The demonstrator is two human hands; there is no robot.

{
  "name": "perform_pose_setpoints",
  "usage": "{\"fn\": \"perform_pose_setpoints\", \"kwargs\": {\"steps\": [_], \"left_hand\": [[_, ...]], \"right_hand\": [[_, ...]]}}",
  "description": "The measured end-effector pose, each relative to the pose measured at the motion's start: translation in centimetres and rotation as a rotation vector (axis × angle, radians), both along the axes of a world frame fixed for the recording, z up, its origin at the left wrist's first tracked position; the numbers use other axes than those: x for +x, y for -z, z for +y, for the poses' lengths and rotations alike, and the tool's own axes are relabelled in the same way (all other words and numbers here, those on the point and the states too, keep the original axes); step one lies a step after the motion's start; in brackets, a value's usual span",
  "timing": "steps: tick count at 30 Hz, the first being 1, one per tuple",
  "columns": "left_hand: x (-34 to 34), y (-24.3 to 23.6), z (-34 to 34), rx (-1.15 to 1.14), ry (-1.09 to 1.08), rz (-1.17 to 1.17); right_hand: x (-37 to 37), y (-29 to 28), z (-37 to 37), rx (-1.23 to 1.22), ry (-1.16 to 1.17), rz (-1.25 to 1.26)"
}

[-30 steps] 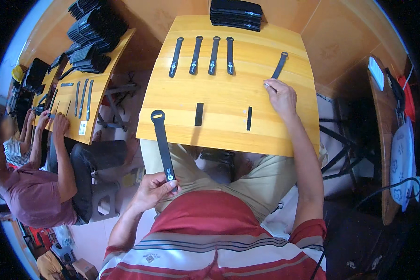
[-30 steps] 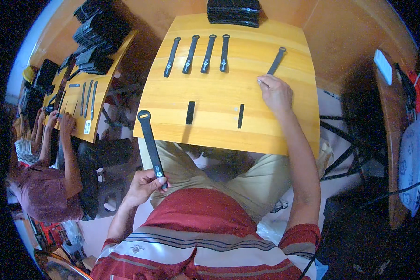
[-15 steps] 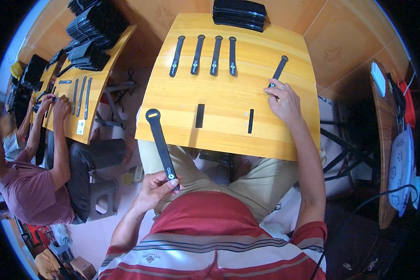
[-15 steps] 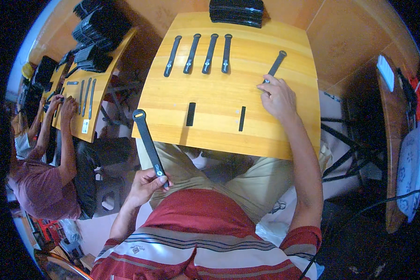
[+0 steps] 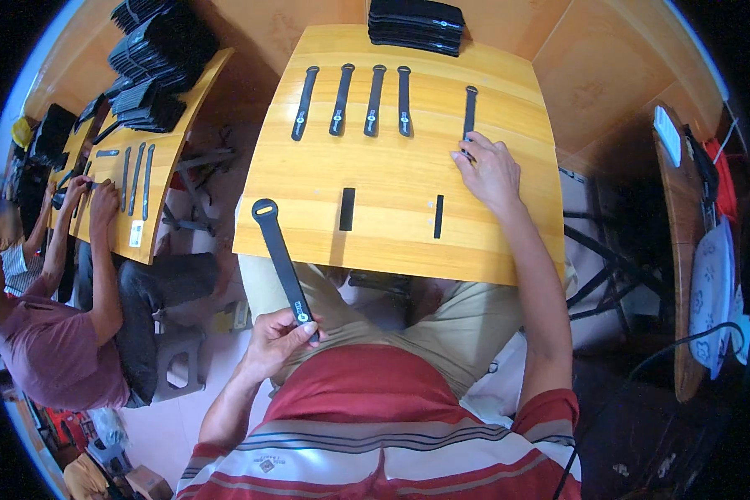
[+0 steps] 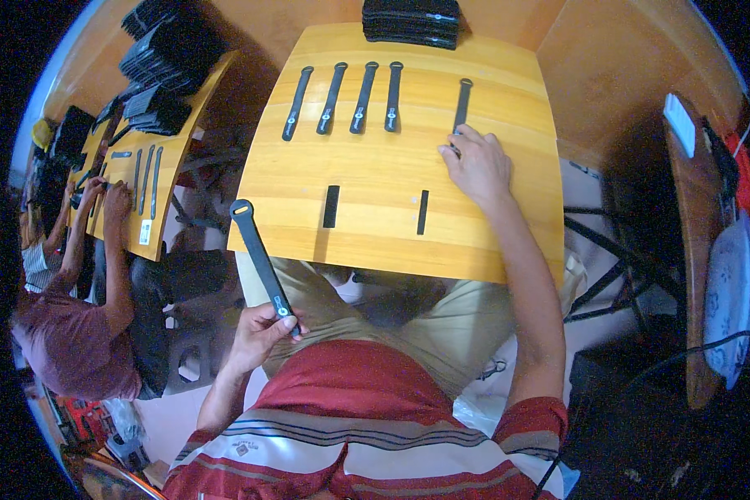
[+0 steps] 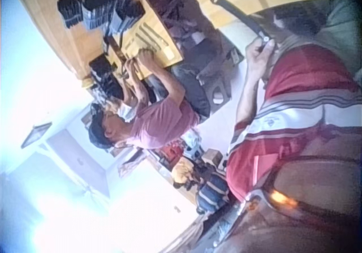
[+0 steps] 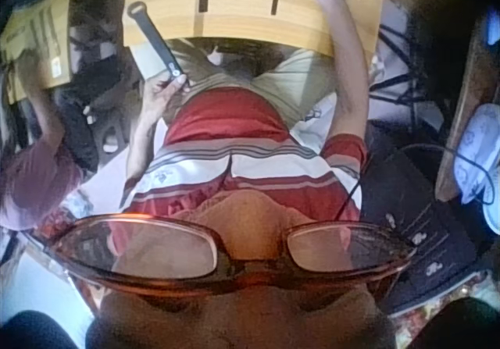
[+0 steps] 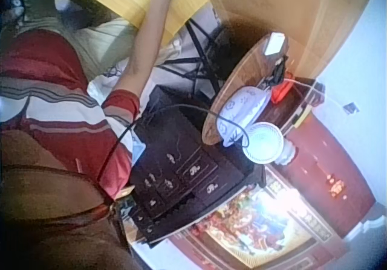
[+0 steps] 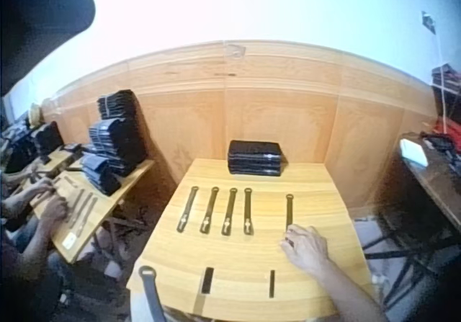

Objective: Peeling off protective backing from leather straps in a workshop setting.

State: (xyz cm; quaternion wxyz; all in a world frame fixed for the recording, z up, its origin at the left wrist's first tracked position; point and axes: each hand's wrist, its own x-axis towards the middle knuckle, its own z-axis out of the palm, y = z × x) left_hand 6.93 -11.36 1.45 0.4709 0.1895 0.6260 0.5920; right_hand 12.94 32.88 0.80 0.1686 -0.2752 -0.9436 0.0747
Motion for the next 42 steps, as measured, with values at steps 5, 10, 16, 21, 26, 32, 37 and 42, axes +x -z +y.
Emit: {"fn": "perform_pose_setpoints", "kwargs": {"steps": [5, 10, 16, 21, 26, 32, 37, 42], "left_hand": [[0.2, -0.1, 0.0, 0.008, -0.006, 0.004], [0.4, -0.3, 0.2, 0.03, -0.024, -0.005], [0.6, -0.7, 0.4, 0.024, -0.055, 0.015], [0.7, -0.6, 0.3, 0.012, -0.077, 0.027], [0.8, -0.3, 0.3, 0.06, -0.089, -0.007], [1.0, -0.2, 0.6, 0.096, -0.084, -0.015], [1.1, -0.1, 0.8, 0.099, -0.098, -0.023], [1.4, -0.5, 2.0, 0.111, -0.139, 0.011]], "right_hand": [[-1.5, -0.1, -0.2, -0.05, -0.069, 0.008], [-2.9, -0.3, -0.2, -0.018, -0.153, 0.013], [-4.2, -1.9, -0.7, -0.119, -0.176, -0.073], [-4.7, -0.6, -0.1, -0.092, -0.184, -0.028], [-5.0, -1.1, -0.6, -0.089, -0.212, -0.01], [-4.2, 0.1, -0.4, 0.001, -0.223, 0.167], [-2.4, -1.4, -1.5, -0.188, -0.189, 0.173], [0.3, -1.7, -4.1, -0.225, -0.194, 0.282]]}}
